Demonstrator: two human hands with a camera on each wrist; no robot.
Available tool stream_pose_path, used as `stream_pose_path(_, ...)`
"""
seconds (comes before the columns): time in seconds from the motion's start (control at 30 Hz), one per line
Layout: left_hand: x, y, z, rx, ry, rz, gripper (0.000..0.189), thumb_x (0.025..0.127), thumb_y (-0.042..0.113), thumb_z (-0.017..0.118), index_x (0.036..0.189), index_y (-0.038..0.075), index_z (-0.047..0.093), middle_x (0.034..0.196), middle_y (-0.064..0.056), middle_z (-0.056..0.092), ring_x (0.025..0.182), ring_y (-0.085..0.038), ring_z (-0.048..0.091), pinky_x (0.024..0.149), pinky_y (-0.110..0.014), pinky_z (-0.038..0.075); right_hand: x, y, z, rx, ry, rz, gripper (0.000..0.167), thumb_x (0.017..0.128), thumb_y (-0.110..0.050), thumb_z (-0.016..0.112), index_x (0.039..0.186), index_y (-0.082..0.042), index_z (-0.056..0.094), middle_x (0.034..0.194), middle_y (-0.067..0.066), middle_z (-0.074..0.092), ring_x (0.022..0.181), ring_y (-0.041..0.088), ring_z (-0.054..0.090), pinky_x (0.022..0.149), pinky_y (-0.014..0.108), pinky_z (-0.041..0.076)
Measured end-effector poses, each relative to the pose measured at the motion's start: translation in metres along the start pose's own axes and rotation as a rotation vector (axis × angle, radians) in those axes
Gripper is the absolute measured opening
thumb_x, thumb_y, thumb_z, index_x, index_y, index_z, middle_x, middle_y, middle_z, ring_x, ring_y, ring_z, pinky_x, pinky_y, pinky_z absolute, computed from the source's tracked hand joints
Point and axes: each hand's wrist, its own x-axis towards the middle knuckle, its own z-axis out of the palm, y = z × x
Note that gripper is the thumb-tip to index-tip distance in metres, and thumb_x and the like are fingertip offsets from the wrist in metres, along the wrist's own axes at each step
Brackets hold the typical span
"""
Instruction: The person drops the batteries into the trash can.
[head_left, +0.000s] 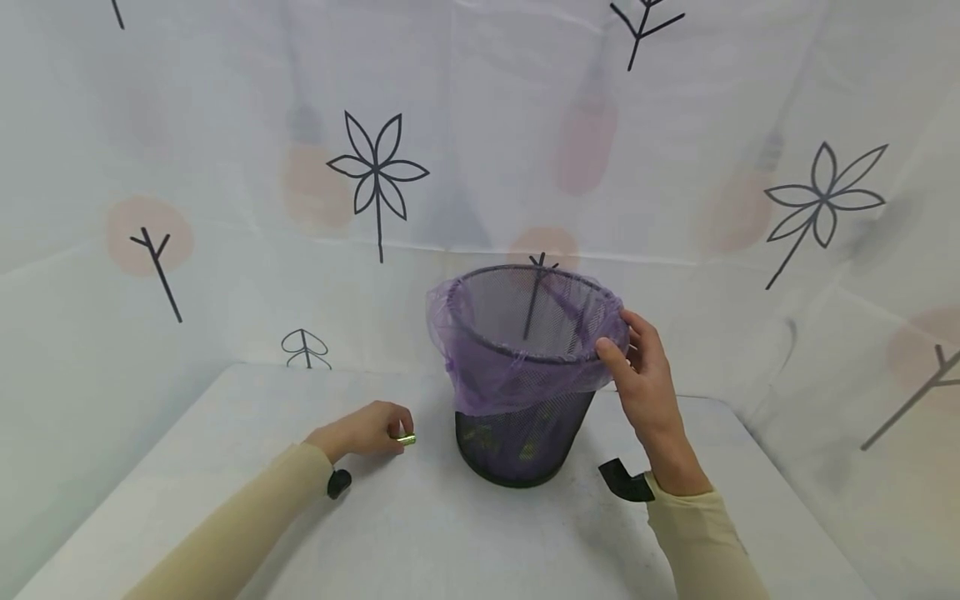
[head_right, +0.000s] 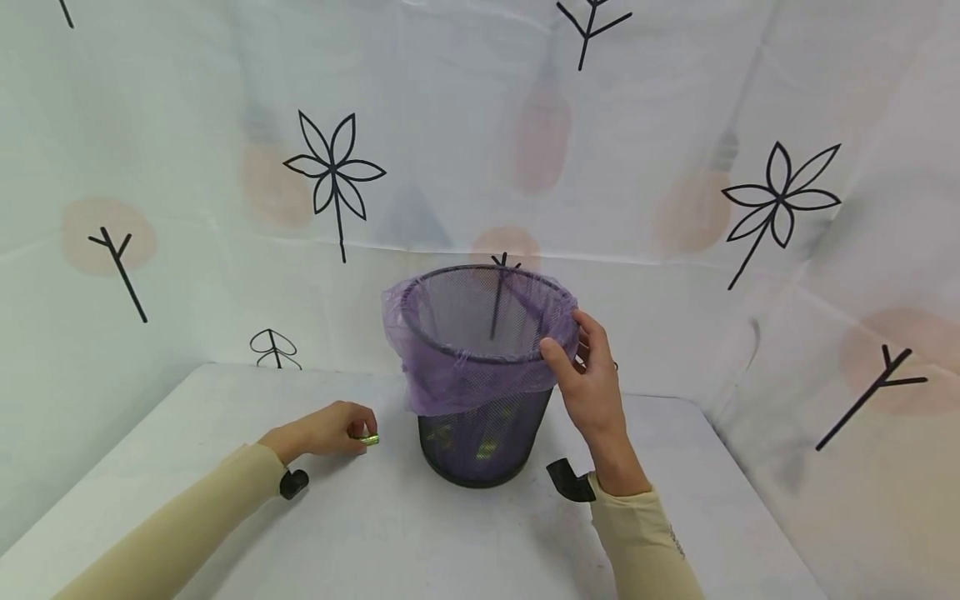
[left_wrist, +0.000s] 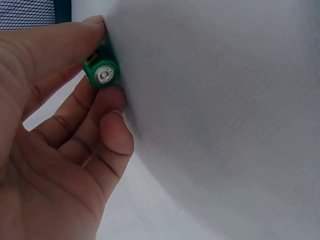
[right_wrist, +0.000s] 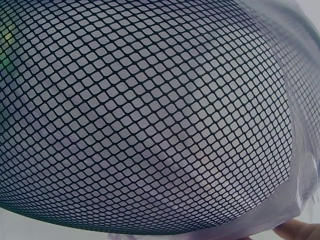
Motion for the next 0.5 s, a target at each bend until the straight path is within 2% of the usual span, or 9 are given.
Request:
stream_pose_path(0.27,0.0,-0.0022,0.0015,-0.01,0.004,0.047,0.018,0.08,0.003,0.072,0.093,0.01,0.064,0.071,0.003,0.057,0.064,-0.01,0.051,0.063,-0.029,0.044,-0.0005,0.0002,-0.0006,-0.003,-0.006,0.001,0.064,0.097,-0.029,0.054,0.15,-0.015,0.022,0.144,0.013,0.036,0.124,0.025,0.041,0.096,0.043,0.037)
stream_pose_path(0.5,-0.0042,0.0005,0.0049,-0.042,-0.012,0.004,0.017,0.08,0.007,0.073,0.093,0.014,0.065,0.074,0.001,0.057,0.067,-0.013,0.052,0.062,-0.029,0.045,-0.0002,0.0004,-0.0004,0.003,-0.005,-0.006,0.064,0.097,-0.029,0.055,0.15,-0.014,0.022,0.144,0.014,0.036,0.125,0.026,0.041,0.097,0.049,0.035)
